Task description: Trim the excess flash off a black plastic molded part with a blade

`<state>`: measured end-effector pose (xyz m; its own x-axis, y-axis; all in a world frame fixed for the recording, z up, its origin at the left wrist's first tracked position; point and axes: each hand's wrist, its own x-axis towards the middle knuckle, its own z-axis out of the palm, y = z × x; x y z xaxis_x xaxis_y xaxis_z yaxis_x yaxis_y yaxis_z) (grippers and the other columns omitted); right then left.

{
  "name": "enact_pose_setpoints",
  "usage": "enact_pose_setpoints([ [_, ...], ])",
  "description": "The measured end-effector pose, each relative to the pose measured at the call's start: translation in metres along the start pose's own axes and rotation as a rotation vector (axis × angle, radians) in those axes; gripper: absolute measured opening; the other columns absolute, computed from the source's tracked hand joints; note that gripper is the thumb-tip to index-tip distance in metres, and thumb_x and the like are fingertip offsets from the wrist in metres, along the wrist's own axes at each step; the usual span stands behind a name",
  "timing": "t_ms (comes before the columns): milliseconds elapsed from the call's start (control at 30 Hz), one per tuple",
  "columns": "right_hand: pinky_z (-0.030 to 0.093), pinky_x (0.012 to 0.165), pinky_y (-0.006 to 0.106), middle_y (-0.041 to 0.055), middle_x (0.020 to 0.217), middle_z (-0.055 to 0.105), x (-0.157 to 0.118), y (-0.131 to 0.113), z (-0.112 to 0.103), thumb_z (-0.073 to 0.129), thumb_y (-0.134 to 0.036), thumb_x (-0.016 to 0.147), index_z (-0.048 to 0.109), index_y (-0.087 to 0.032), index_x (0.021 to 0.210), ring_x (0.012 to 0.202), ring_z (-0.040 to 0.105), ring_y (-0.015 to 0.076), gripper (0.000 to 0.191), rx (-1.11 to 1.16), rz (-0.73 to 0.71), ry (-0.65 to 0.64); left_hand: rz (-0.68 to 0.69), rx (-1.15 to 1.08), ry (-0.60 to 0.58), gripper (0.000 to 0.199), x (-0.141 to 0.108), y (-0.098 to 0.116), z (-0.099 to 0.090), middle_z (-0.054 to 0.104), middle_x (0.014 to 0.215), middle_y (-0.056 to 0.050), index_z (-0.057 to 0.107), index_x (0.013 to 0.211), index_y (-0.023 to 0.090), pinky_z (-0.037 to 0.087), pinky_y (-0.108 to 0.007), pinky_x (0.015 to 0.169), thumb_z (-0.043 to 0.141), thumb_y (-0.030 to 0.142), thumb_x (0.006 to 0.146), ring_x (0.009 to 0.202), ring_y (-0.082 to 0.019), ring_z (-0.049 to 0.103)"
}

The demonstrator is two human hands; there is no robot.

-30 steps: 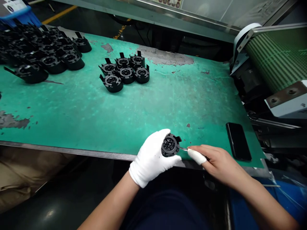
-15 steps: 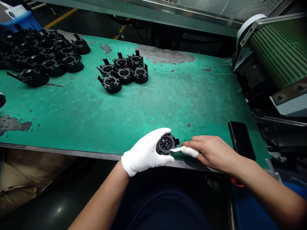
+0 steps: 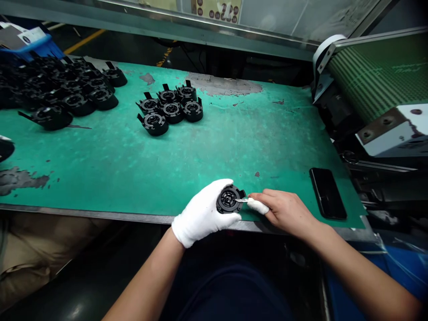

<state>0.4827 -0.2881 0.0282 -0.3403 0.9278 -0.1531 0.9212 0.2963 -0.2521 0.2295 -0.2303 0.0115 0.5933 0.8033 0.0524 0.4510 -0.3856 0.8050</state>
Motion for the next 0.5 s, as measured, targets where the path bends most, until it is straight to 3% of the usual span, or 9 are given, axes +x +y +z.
enact_pose_setpoints([
  [133,0.051,0.073,0.030,0.0038,0.101,0.076,-0.008,-0.004,-0.006,0.042,-0.023,0.098,0.064,-0.027,0.120,0.088,0.071,0.0216,0.031,0.240,0.034,-0.014,-0.050,0.023,0.107,0.084,-0.012,0.002,0.014,0.055,0.144,-0.012,0.045,0.142,0.023,0.043,-0.049,0.115,0.082,0.049,0.071,0.134,-0.031,0.054],
  [267,0.055,0.078,0.031,0.0054,0.111,0.075,-0.024,-0.019,0.002,0.042,-0.016,0.094,0.061,-0.025,0.124,0.095,0.072,0.0224,0.036,0.342,0.051,-0.063,-0.062,0.000,0.240,0.081,-0.022,0.004,0.030,0.057,0.140,-0.013,0.044,0.140,0.023,0.045,-0.050,0.113,0.078,0.056,0.075,0.132,-0.030,0.055],
  [367,0.055,0.092,0.036,0.0087,0.126,0.070,-0.030,-0.032,0.011,0.044,-0.014,0.093,0.060,-0.022,0.130,0.110,0.069,0.0238,0.042,0.373,0.010,-0.070,-0.087,-0.009,0.266,0.080,-0.025,0.003,0.035,0.058,0.138,-0.012,0.043,0.140,0.023,0.047,-0.049,0.111,0.076,0.058,0.076,0.130,-0.029,0.056],
  [500,0.057,0.093,0.038,0.0082,0.119,0.074,-0.026,-0.041,0.011,0.045,-0.010,0.091,0.061,-0.022,0.133,0.108,0.070,0.0242,0.046,0.405,0.010,-0.122,-0.060,0.061,0.296,0.089,-0.025,-0.001,0.037,0.055,0.142,-0.014,0.039,0.144,0.022,0.045,-0.051,0.113,0.077,0.060,0.074,0.133,-0.031,0.054],
])
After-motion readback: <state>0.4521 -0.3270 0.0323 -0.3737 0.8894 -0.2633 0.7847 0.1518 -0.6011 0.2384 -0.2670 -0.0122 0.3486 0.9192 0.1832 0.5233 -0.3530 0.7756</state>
